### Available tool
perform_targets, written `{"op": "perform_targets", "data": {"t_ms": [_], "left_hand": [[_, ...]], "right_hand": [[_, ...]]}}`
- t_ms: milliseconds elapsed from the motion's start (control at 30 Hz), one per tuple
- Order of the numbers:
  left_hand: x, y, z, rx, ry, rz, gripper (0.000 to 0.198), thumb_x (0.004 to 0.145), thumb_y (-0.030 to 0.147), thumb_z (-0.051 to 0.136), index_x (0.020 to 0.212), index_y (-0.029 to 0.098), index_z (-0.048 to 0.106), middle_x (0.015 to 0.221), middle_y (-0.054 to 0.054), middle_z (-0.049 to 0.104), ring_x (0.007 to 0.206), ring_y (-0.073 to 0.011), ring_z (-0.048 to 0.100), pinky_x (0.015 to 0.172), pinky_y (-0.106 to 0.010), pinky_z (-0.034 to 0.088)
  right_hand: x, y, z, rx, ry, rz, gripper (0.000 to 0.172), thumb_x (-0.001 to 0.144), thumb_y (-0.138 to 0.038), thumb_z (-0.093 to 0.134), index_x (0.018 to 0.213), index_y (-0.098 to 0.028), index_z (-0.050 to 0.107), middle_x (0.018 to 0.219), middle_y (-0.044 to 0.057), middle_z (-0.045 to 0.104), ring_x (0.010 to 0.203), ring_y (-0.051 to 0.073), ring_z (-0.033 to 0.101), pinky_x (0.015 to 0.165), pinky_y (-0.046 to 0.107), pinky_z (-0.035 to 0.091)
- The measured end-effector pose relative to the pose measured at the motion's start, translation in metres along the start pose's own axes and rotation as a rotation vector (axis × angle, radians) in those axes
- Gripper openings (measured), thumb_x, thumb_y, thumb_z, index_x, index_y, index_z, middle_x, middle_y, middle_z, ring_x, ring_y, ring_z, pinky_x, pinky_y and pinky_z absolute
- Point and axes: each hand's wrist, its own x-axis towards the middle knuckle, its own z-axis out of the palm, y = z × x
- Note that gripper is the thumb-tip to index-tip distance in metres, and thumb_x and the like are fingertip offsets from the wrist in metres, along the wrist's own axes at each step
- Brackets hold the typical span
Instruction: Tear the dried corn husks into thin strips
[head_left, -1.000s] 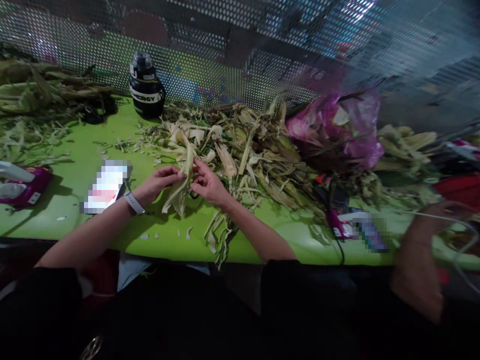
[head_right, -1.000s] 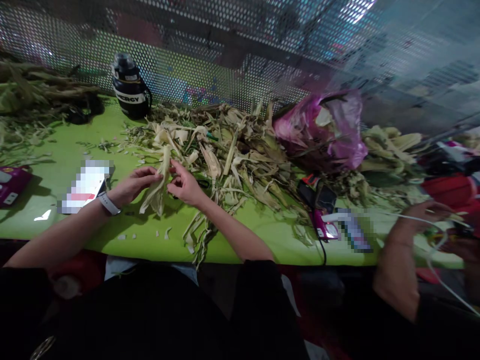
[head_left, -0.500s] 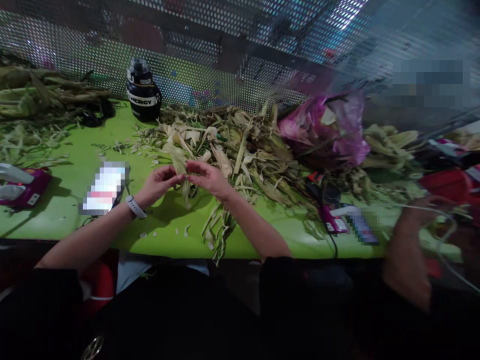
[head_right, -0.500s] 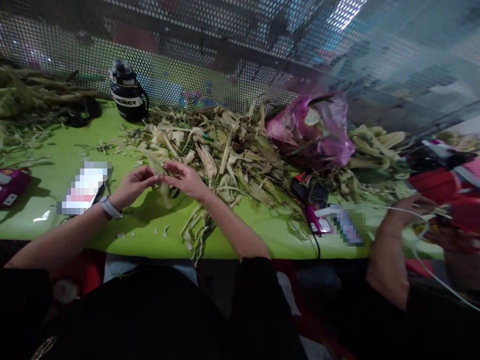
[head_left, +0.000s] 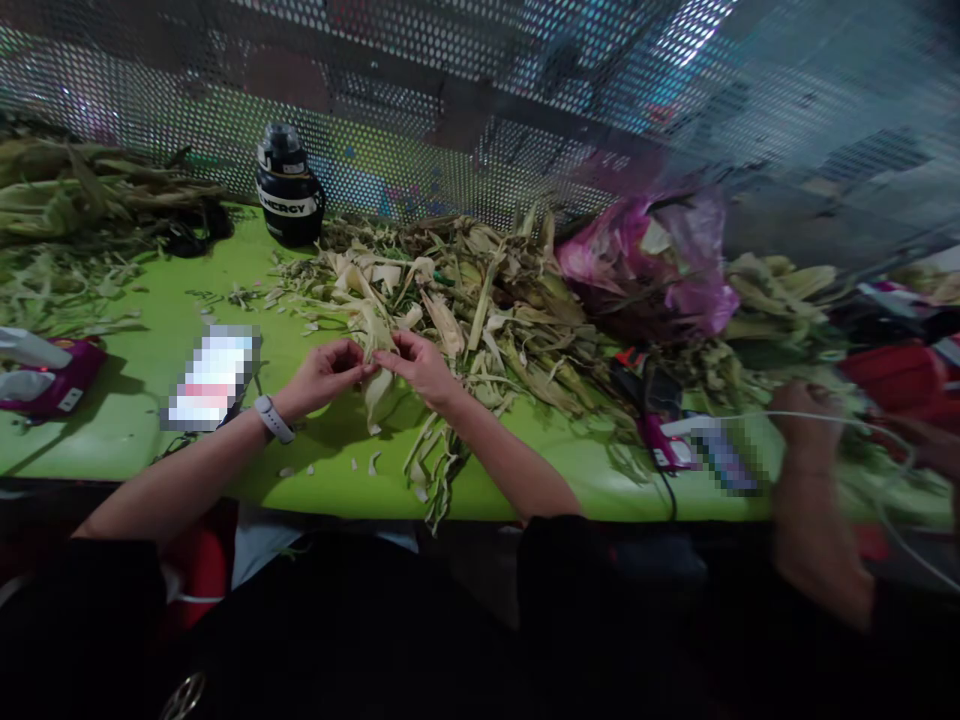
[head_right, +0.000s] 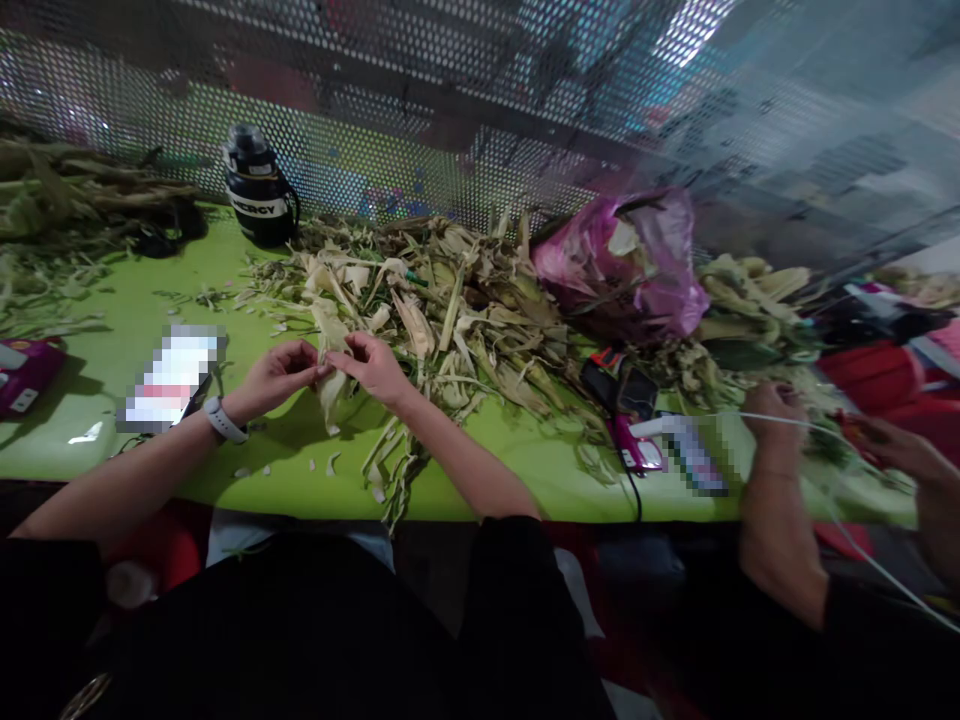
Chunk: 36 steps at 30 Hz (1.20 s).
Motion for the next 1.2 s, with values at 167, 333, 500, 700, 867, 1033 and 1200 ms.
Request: {"op": "perform_targets", "data": {"t_ms": [167,333,500,700,867,1033,1200], "left_hand": [[0.000,0.010,0.000,-0.097,0.003,-0.020,0.038,0.073,0.043,0.084,0.077,0.015,0.059,0.065,0.002,0.058,0.056,-0.0075,0.054,0.054,-0.020,0.047],[-0.001,0.013,-0.001,-0.172,-0.037,-0.076,0.032,0.075,0.035,0.084,0.077,0.015,0.058,0.065,0.003,0.059,0.057,-0.0070,0.055,0.056,-0.019,0.048],[-0.002,0.005,0.006,-0.319,0.014,-0.086,0.034,0.069,0.022,0.087,0.093,0.017,0.063,0.089,-0.001,0.067,0.079,-0.0114,0.063,0.070,-0.023,0.053],[-0.003,0.000,0.009,-0.382,0.136,-0.040,0.033,0.070,0.028,0.087,0.090,0.017,0.064,0.084,0.000,0.067,0.075,-0.0103,0.060,0.070,-0.022,0.050],[-0.004,0.003,0.010,-0.390,0.212,-0.012,0.037,0.068,0.029,0.088,0.092,0.018,0.062,0.079,0.003,0.063,0.071,-0.0090,0.058,0.064,-0.020,0.046],[-0.003,0.003,0.011,-0.388,0.316,-0.060,0.035,0.070,0.036,0.087,0.088,0.018,0.063,0.072,0.005,0.058,0.058,-0.0058,0.048,0.051,-0.018,0.038],[0.000,0.003,0.008,-0.332,0.390,-0.098,0.045,0.065,0.052,0.086,0.075,0.015,0.062,0.067,0.003,0.056,0.055,-0.0055,0.046,0.049,-0.018,0.037]], "right_hand": [[0.004,0.002,-0.002,0.140,0.221,-0.021,0.042,0.063,-0.050,0.084,0.078,-0.021,0.058,0.072,-0.006,0.057,0.068,0.010,0.050,0.066,0.023,0.043],[0.002,0.004,0.000,0.160,0.305,-0.047,0.043,0.070,-0.056,0.078,0.083,-0.022,0.056,0.069,-0.006,0.056,0.062,0.010,0.048,0.059,0.024,0.040],[-0.008,0.006,0.010,-0.029,0.156,-0.009,0.044,0.073,-0.058,0.074,0.080,-0.022,0.051,0.061,-0.006,0.050,0.053,0.009,0.042,0.050,0.024,0.031],[-0.012,0.013,0.013,-0.086,-0.003,0.035,0.044,0.077,-0.061,0.069,0.081,-0.022,0.050,0.064,-0.004,0.052,0.056,0.010,0.044,0.052,0.025,0.033],[-0.013,0.013,0.015,-0.136,-0.133,0.027,0.046,0.080,-0.065,0.064,0.084,-0.022,0.049,0.068,-0.004,0.047,0.059,0.010,0.043,0.054,0.025,0.034],[-0.013,0.011,0.015,-0.258,-0.195,-0.008,0.048,0.083,-0.067,0.060,0.077,-0.021,0.046,0.066,-0.006,0.039,0.059,0.009,0.036,0.054,0.024,0.031],[-0.016,0.011,0.017,-0.259,-0.255,0.027,0.047,0.084,-0.066,0.060,0.078,-0.020,0.048,0.066,-0.005,0.043,0.061,0.009,0.039,0.054,0.023,0.032]]}}
